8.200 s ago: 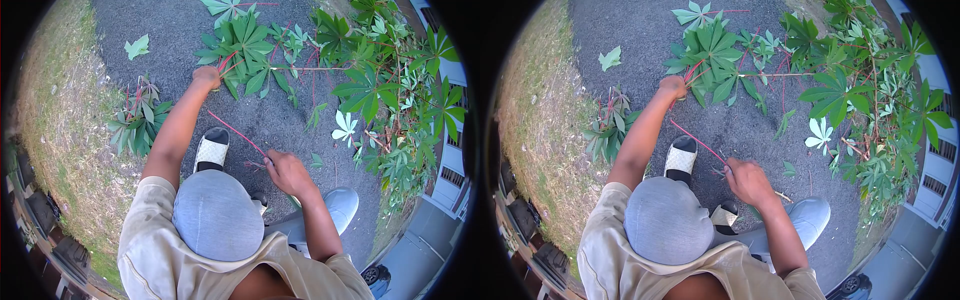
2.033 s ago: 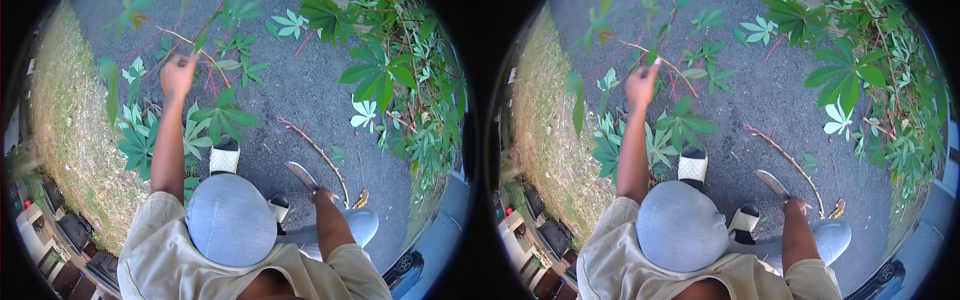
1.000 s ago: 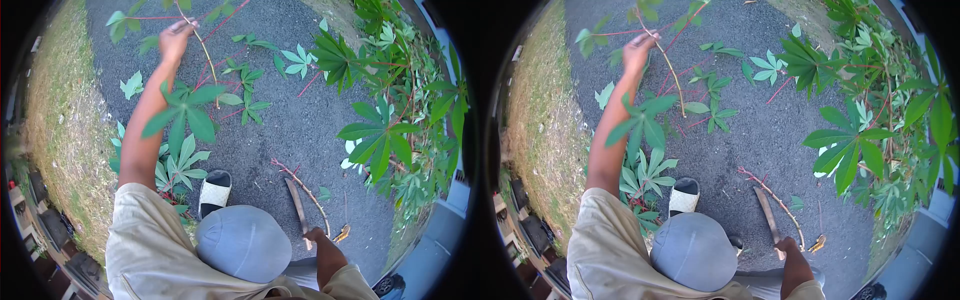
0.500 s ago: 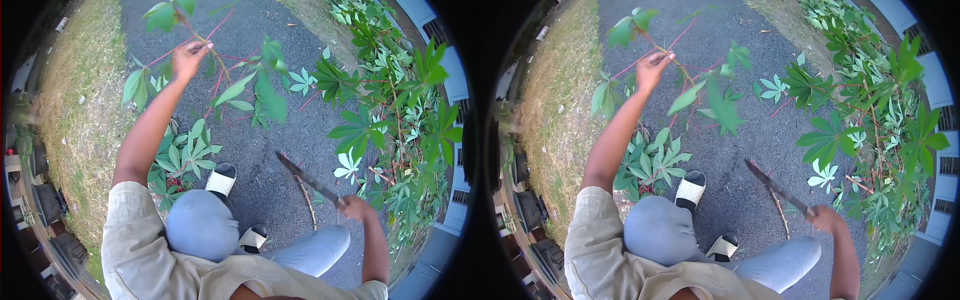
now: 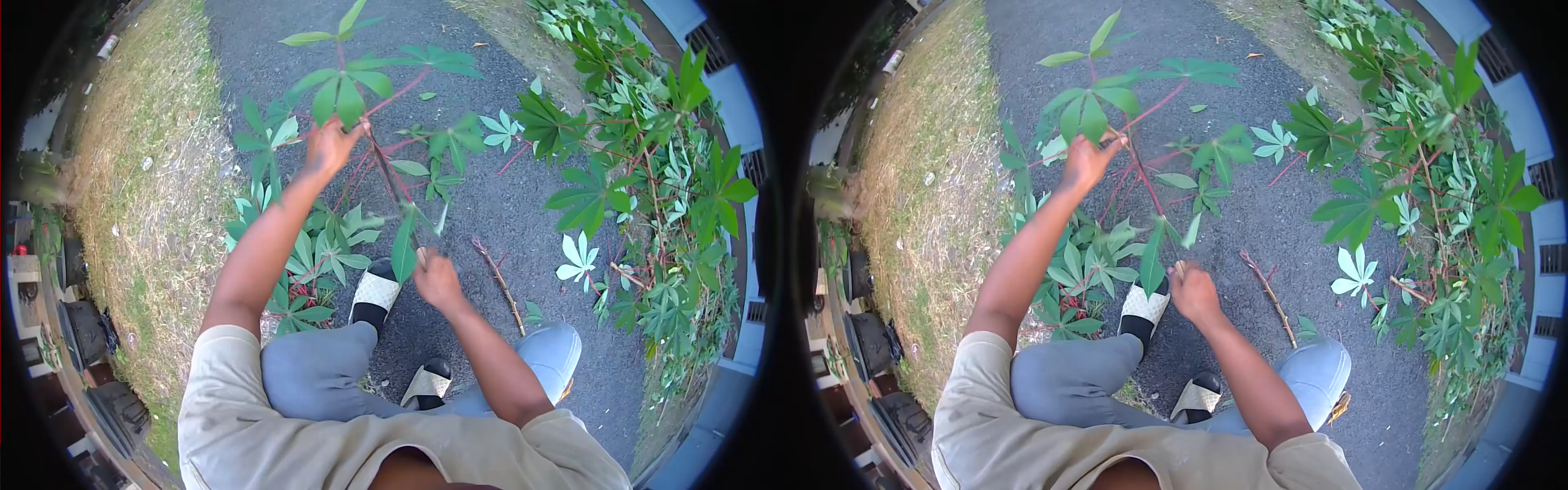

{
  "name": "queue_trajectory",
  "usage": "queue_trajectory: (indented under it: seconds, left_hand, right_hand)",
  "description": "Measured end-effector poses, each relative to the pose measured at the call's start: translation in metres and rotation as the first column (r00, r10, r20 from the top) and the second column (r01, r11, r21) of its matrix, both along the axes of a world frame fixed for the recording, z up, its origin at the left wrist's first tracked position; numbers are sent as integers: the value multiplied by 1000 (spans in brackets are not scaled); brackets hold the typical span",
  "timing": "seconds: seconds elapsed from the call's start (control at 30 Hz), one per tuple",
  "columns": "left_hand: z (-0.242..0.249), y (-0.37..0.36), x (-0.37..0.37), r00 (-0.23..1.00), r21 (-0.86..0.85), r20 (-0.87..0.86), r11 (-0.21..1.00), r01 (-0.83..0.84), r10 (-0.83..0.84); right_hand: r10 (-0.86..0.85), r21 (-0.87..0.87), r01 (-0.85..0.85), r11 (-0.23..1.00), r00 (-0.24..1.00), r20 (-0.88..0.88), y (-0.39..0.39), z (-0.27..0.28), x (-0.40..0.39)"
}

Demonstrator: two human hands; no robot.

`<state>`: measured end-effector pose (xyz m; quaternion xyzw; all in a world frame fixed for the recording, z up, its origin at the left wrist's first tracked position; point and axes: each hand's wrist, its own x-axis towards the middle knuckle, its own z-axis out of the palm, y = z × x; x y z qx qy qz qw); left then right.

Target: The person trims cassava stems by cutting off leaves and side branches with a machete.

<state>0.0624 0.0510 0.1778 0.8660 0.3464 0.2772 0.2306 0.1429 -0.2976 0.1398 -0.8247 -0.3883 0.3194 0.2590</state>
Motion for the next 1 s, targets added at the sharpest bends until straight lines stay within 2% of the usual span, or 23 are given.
queue_trajectory:
  seconds: [0.07,0.13,0.17,0.23,0.3,0.33,0.37,0.43,0.47,0.5,0.53,0.57,0.6,0.63,0.7,0.77,0.83,0.9,0.93,1.0]
  left_hand:
    - [1,-14,-10,999,-4,-22,1000,-26,26]
    - [-8,-14,-8,999,-13,-24,999,-35,34]
    - [-14,-15,-7,968,-145,246,986,78,-40]
    - [-15,-25,-12,863,-272,503,940,205,-43]
    - [3,-21,-17,982,-42,175,997,-60,66]
    - [-2,-14,-19,969,-145,238,989,-34,68]
    - [-6,-4,-21,966,-133,250,991,-27,60]
    - [-18,12,-31,976,-175,158,977,-120,148]
    - [-23,20,-37,973,-305,192,950,-66,129]
    - [-28,28,-44,973,-314,187,947,-70,135]
    - [-31,37,-51,965,-322,251,947,15,70]
    - [-31,41,-56,950,-320,313,942,101,5]
    - [-18,37,-61,980,-237,197,970,53,-5]
    - [-16,37,-63,981,-236,195,970,53,-6]
    - [-11,36,-66,990,-167,48,976,136,-130]
    - [-27,41,-64,990,-135,107,985,102,-88]
    - [-24,42,-64,985,-109,166,992,67,-48]
    - [-2,26,-61,959,-257,283,964,63,12]
    - [2,26,-60,957,-258,288,965,44,33]
    - [2,26,-62,977,-113,212,993,30,-6]
  right_hand:
    - [13,-33,-14,999,1000,-4,1,-41,-8]
    - [10,-70,-9,998,1000,12,8,-42,-6]
    - [14,-48,-13,999,1000,13,7,-43,-3]
    - [26,-58,-26,998,1000,7,2,-49,-5]
    - [114,283,-142,948,987,113,4,-84,-6]
    - [37,170,-49,984,997,73,4,-111,-8]
    - [31,181,-46,982,996,85,9,-112,-8]
    - [2,61,-9,998,994,109,10,-111,-11]
    - [2,54,-8,999,994,111,9,-109,-9]
    - [-21,67,16,998,996,81,11,-94,-9]
    - [-42,80,38,996,998,48,14,-79,-9]
    - [-36,75,33,997,998,41,19,-66,-9]
    - [-39,78,37,996,999,34,24,-53,-8]
    - [-44,84,42,996,999,30,29,-47,-5]
    - [-44,72,43,996,999,19,37,-48,-1]
    - [-23,77,22,997,1000,19,43,-59,6]
    - [82,-12,-81,997,995,55,30,-91,18]
    - [81,-70,-78,994,996,35,8,-79,17]
    - [67,-128,-65,990,998,11,-4,-69,16]
    - [58,-126,-58,990,998,-3,-30,-30,8]
